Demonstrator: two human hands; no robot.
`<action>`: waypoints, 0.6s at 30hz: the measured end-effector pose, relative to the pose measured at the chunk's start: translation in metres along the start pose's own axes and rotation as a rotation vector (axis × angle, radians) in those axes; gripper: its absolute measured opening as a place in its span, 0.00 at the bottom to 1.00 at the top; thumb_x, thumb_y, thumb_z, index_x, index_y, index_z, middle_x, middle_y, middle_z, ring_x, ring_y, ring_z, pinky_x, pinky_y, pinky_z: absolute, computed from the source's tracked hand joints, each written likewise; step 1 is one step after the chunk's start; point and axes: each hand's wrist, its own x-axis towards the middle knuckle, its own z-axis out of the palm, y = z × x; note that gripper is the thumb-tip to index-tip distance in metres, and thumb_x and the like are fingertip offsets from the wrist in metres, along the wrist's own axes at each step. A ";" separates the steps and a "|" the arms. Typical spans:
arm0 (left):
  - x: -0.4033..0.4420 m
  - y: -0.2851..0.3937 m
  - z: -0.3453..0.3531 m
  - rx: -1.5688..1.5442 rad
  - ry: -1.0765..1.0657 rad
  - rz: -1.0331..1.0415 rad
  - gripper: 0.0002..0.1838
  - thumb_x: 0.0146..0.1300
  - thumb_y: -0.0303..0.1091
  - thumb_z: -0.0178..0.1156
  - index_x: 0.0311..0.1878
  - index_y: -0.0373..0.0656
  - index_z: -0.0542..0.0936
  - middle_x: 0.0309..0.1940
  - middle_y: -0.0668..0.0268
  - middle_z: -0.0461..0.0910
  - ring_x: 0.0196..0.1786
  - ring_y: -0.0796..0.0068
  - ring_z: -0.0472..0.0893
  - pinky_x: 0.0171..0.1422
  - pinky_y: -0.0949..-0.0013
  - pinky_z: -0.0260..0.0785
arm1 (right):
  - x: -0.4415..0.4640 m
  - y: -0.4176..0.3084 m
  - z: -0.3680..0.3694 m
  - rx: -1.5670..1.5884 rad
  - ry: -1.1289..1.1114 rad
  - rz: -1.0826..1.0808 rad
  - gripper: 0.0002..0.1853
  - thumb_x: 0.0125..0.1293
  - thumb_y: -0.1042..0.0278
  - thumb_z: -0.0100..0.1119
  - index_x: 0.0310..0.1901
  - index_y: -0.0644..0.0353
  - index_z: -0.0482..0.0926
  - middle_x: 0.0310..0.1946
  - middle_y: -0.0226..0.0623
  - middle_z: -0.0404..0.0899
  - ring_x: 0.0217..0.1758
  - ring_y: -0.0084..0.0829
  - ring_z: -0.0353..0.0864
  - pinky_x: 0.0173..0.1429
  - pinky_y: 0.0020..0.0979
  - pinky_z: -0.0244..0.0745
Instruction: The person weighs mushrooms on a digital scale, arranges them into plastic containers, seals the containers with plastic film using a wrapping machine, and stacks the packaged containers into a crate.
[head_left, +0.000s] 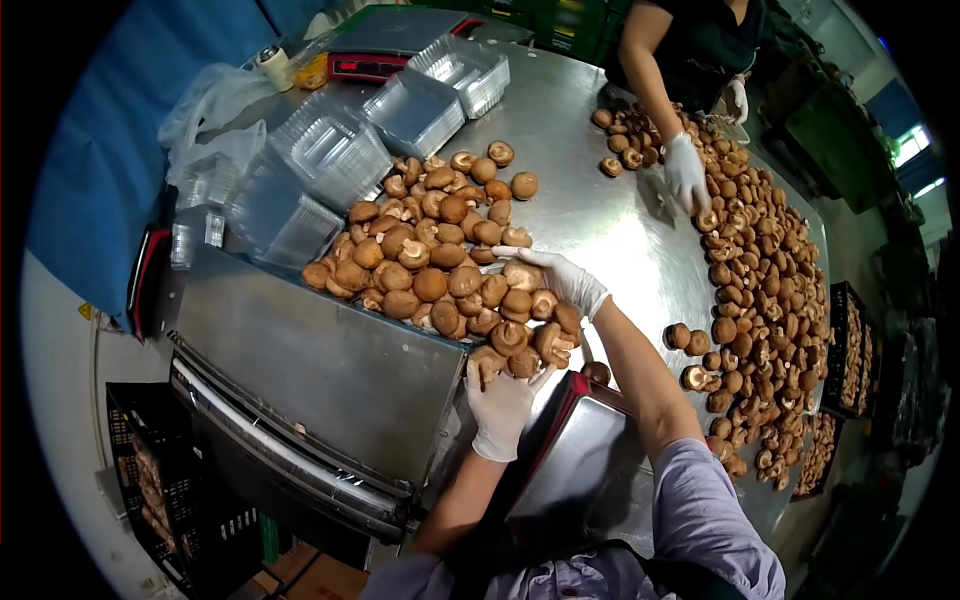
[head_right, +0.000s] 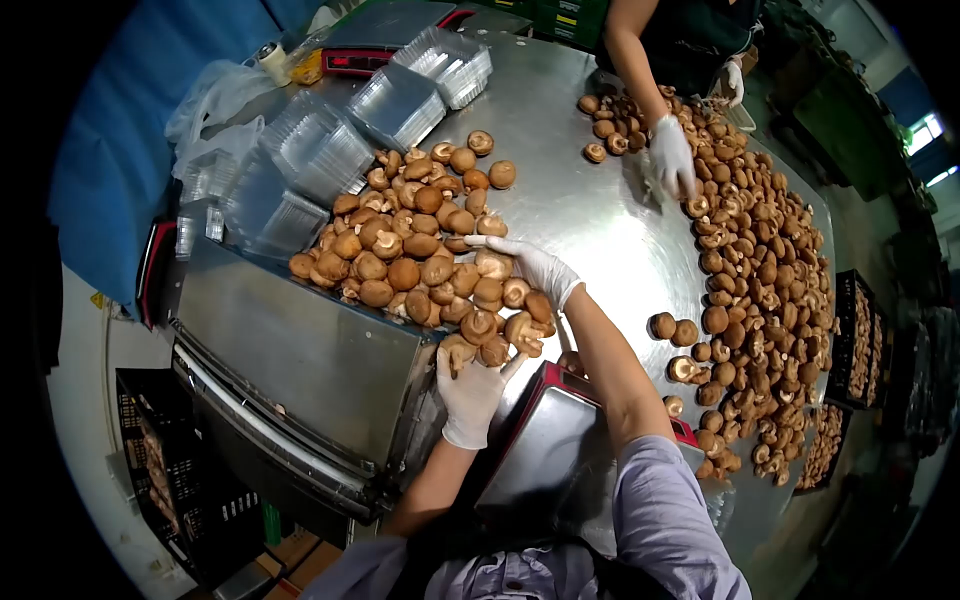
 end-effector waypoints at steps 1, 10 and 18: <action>0.001 0.000 0.002 -0.001 -0.001 -0.004 0.35 0.67 0.59 0.42 0.72 0.53 0.54 0.74 0.65 0.47 0.75 0.57 0.48 0.74 0.33 0.32 | 0.002 0.008 -0.002 0.008 -0.041 -0.053 0.26 0.68 0.49 0.50 0.62 0.55 0.70 0.65 0.42 0.65 0.63 0.35 0.70 0.66 0.32 0.67; 0.006 0.000 0.010 -0.012 0.090 -0.054 0.39 0.64 0.62 0.46 0.72 0.51 0.54 0.73 0.63 0.50 0.75 0.54 0.49 0.73 0.35 0.37 | -0.020 0.029 0.002 -0.282 -0.078 -0.104 0.27 0.63 0.58 0.58 0.64 0.52 0.69 0.65 0.40 0.66 0.67 0.33 0.65 0.72 0.30 0.56; 0.002 -0.004 0.047 0.106 -0.045 -0.220 0.36 0.64 0.59 0.44 0.70 0.48 0.59 0.70 0.59 0.56 0.72 0.55 0.56 0.73 0.41 0.47 | -0.057 0.019 0.023 -0.368 0.132 -0.278 0.29 0.59 0.67 0.65 0.63 0.52 0.69 0.60 0.36 0.70 0.61 0.27 0.69 0.67 0.27 0.62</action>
